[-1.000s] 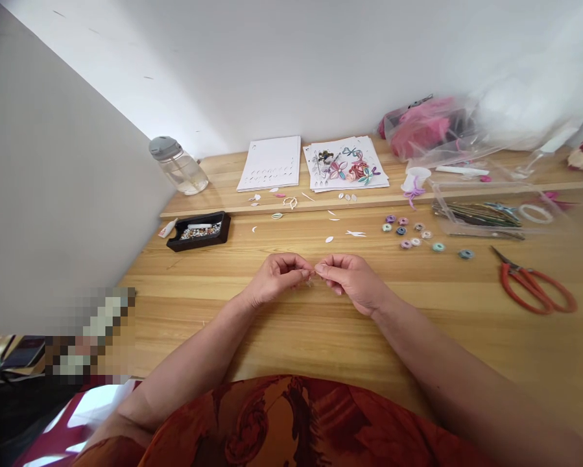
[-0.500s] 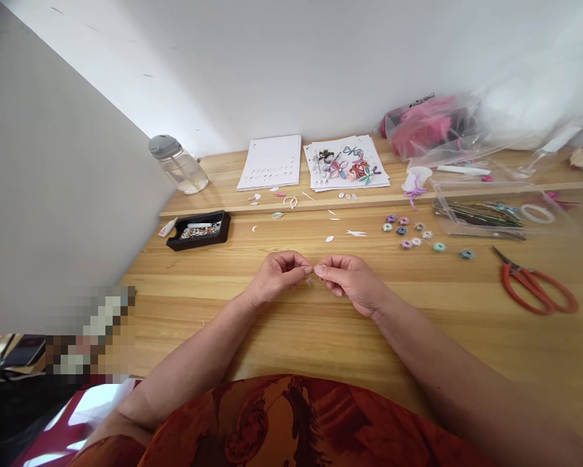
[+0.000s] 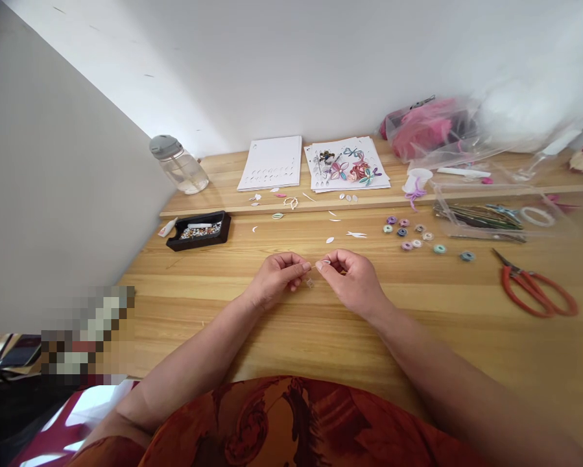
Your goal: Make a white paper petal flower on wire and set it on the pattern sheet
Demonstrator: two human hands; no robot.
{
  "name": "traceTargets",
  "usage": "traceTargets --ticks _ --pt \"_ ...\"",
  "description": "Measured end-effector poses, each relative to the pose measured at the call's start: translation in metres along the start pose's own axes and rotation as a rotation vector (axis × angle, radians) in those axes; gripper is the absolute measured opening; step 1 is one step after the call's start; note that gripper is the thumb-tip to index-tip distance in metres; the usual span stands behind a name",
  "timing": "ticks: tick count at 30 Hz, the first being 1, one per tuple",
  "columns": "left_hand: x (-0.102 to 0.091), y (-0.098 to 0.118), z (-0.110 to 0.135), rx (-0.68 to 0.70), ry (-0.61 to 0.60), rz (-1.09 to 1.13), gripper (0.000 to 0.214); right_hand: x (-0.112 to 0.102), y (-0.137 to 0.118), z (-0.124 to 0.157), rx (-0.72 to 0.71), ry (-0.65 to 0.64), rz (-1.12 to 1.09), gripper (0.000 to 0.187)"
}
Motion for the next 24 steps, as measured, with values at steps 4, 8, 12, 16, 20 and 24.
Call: traceTargets --ticks 4,8,12,16,20,24 --pt "0.003 -0.007 0.001 -0.059 -0.001 0.068 0.036 -0.003 -0.002 0.001 -0.014 0.053 0.026 0.025" --pt "0.005 -0.006 0.002 -0.031 -0.02 0.038 0.037 -0.005 -0.004 0.003 -0.023 0.111 0.118 0.019" --pt "0.004 0.006 0.003 0.052 -0.045 -0.085 0.039 -0.005 -0.012 0.007 -0.09 0.134 0.238 0.014" --pt "0.002 0.017 0.003 0.092 -0.065 -0.206 0.039 -0.006 -0.018 0.009 -0.144 0.125 0.31 0.015" --pt "0.006 0.019 0.003 0.105 -0.135 -0.259 0.04 -0.005 -0.021 0.009 -0.194 0.131 0.38 0.014" --pt "0.01 0.015 0.003 0.107 -0.185 -0.237 0.039 -0.006 -0.023 0.011 -0.245 0.179 0.431 0.011"
Point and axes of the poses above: each hand's wrist, its own z-axis away from the middle knuckle, its own x-axis out of the palm, y = z × x, the point moved 10 cm from there along -z, towards the middle knuckle, and after that the axes turned 8 degrees about x, right-handed, at the moved point
